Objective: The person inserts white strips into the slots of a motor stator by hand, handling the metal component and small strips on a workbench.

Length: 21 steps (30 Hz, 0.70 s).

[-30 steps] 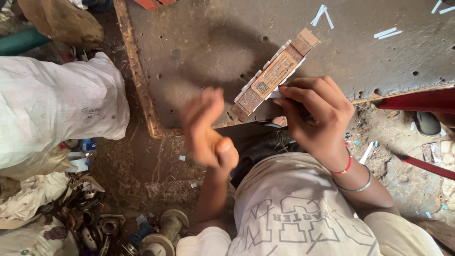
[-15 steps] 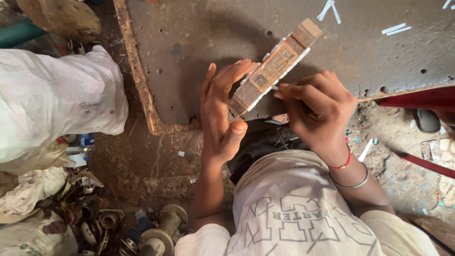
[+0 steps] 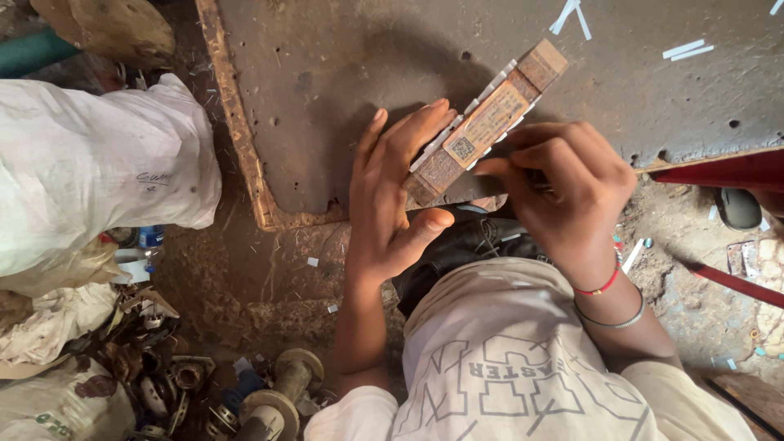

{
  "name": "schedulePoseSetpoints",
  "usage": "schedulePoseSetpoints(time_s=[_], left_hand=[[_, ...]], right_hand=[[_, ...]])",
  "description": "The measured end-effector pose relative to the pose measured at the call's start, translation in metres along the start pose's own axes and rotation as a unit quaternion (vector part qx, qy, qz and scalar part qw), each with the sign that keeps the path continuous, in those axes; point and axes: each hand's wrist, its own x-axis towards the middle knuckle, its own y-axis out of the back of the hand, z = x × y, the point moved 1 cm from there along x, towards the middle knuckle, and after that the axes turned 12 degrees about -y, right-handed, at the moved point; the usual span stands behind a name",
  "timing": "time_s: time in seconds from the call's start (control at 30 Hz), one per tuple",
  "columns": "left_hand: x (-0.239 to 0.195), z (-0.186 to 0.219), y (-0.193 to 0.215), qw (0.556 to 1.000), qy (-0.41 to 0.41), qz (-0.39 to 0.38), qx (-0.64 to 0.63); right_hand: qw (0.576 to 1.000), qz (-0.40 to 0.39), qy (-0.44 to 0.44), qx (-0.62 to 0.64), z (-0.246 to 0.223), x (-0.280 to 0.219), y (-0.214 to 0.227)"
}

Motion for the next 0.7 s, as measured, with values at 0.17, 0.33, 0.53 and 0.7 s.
schedulePoseSetpoints(time_s=[0.17,0.33,0.53,0.7], left_hand=[[0.000,-0.002,0.000,1.000,-0.011,-0.002,-0.004],[0.000,-0.001,0.000,1.000,-0.009,0.004,0.003],[-0.002,-0.001,-0.005,0.999,-0.010,0.026,0.034],[0.002,0.003,-0.010,0.997,-0.024,0.053,0.056]], right_hand=[[0.999,0.021,-0.016,-0.036,0.008,-0.003,-0.012],[0.999,0.023,-0.012,-0.039,0.015,-0.009,-0.018],[1.000,0.012,-0.020,-0.007,0.007,0.000,-0.018],[0.998,0.039,0.040,-0.020,0.020,0.005,0.018]])
